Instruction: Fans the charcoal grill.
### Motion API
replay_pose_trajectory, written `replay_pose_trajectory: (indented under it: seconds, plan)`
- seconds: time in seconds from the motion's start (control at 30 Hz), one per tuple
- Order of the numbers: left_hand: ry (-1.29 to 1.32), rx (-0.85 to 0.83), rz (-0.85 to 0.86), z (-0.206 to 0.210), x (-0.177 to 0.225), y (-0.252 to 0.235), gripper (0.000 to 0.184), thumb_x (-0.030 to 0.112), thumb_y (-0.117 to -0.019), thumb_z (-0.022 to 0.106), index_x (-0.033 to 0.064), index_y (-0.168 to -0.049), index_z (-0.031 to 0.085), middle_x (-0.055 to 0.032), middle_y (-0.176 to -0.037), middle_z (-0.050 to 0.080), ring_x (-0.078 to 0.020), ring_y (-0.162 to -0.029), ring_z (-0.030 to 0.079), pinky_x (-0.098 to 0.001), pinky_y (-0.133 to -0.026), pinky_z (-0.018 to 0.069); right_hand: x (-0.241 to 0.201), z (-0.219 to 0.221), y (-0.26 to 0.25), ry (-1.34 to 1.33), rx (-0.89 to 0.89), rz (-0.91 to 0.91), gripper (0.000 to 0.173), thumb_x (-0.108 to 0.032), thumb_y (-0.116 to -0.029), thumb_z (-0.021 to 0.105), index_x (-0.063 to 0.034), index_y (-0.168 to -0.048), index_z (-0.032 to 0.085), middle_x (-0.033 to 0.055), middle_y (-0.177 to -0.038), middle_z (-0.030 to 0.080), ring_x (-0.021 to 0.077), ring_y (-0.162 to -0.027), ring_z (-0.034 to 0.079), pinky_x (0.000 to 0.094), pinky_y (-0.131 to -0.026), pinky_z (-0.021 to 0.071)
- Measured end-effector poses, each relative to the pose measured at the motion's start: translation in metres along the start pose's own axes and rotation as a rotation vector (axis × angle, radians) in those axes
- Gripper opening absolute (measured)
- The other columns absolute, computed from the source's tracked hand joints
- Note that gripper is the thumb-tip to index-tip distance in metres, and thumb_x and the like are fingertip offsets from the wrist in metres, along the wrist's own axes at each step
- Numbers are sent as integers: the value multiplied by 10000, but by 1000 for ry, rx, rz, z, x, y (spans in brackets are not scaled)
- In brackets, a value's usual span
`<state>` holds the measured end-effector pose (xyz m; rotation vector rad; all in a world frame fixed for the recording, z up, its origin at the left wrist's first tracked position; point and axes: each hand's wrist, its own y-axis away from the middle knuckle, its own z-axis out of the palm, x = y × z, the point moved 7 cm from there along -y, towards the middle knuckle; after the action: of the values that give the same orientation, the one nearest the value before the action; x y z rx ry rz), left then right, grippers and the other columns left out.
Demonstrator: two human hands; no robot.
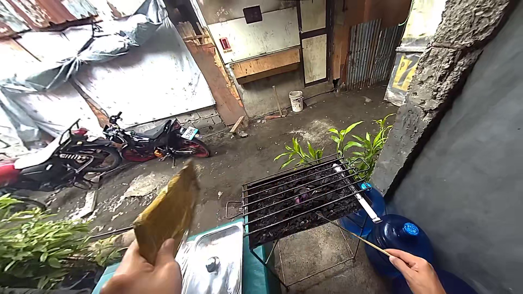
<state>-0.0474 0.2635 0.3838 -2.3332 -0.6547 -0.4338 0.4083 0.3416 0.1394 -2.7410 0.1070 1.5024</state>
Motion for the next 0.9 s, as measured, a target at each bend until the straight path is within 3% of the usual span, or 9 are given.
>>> replay_pose_trajectory:
  seconds: [0.17, 0.27, 0.33, 0.4, 0.5, 0.57, 0.7, 0.8, 0.9]
  plan:
    - [547, -406, -36, 34, 31, 38, 241, -27, -860, 696, -104, -1077, 626, -26, -921, 730, 1, -859, 701, -224, -824, 601, 8, -23, 19, -18, 103, 47, 263, -33, -959, 541, 84, -1088, 737, 235, -954, 737, 297, -880, 702, 509, -840, 527]
    - [478, -271, -144, 36, 1, 23, 287, -5, -871, 693, -103, -1125, 605, -59, -946, 708, -33, -873, 693, -247, -818, 594, 12, -20, 22, -20, 180, 76, 272, -26, -972, 522, 91, -1111, 725, 241, -972, 733, 297, -894, 700, 493, -853, 531]
    - [190, -65, -57, 16, -10, 6, 384, 57, -929, 647, -197, -1212, 593, -323, -1093, 684, -330, -1035, 695, -471, -952, 531, 13, -12, 19, -7, 231, 81, 282, -28, -979, 513, 90, -1129, 720, 255, -978, 729, 331, -903, 702, 532, -855, 523]
    - [84, -33, 21, 7, 2, 6, 389, 76, -948, 616, -206, -1216, 598, -385, -1092, 668, -450, -1040, 689, -573, -951, 507, 16, -2, 10, 10, 279, 86, 298, -40, -994, 496, 84, -1153, 714, 273, -997, 725, 385, -928, 699, 587, -862, 507]
    - [444, -244, 14, 17, 27, 31, 248, 6, -881, 696, -127, -1079, 628, -64, -911, 722, -35, -859, 700, -243, -820, 593, 23, 17, -12, 62, 344, 78, 316, -90, -1021, 491, 66, -1181, 714, 294, -1030, 726, 471, -968, 699, 678, -865, 487]
    - [769, -415, -142, 35, 25, 42, 264, -121, -833, 659, -16, -1068, 602, 91, -861, 745, 31, -807, 712, -214, -786, 619, 23, 26, -32, 118, 368, 73, 320, -106, -1041, 484, 48, -1200, 716, 297, -1067, 724, 504, -994, 693, 711, -870, 476]
    - [485, -178, -87, 18, -9, 22, 283, -36, -879, 670, -140, -1126, 579, -49, -940, 688, 25, -861, 666, -190, -814, 573, 17, 37, -75, 259, 362, 44, 319, -108, -1052, 485, 20, -1238, 710, 288, -1168, 707, 495, -1066, 685, 691, -899, 488]
    - [128, -57, 11, 3, -7, 18, 380, 33, -930, 624, -227, -1205, 584, -353, -1053, 684, -315, -986, 712, -436, -920, 542, 11, 38, -91, 342, 351, 42, 346, -92, -1018, 536, 44, -1313, 654, 327, -1160, 674, 516, -1068, 663, 662, -895, 498]
    - [357, -207, 34, 5, 6, 38, 265, 8, -890, 677, -178, -1070, 624, -151, -915, 715, -76, -866, 701, -259, -830, 578, 11, 41, -94, 379, 343, 3, 363, -14, -1002, 517, 98, -1334, 609, 363, -1183, 640, 535, -1138, 619, 633, -979, 477]
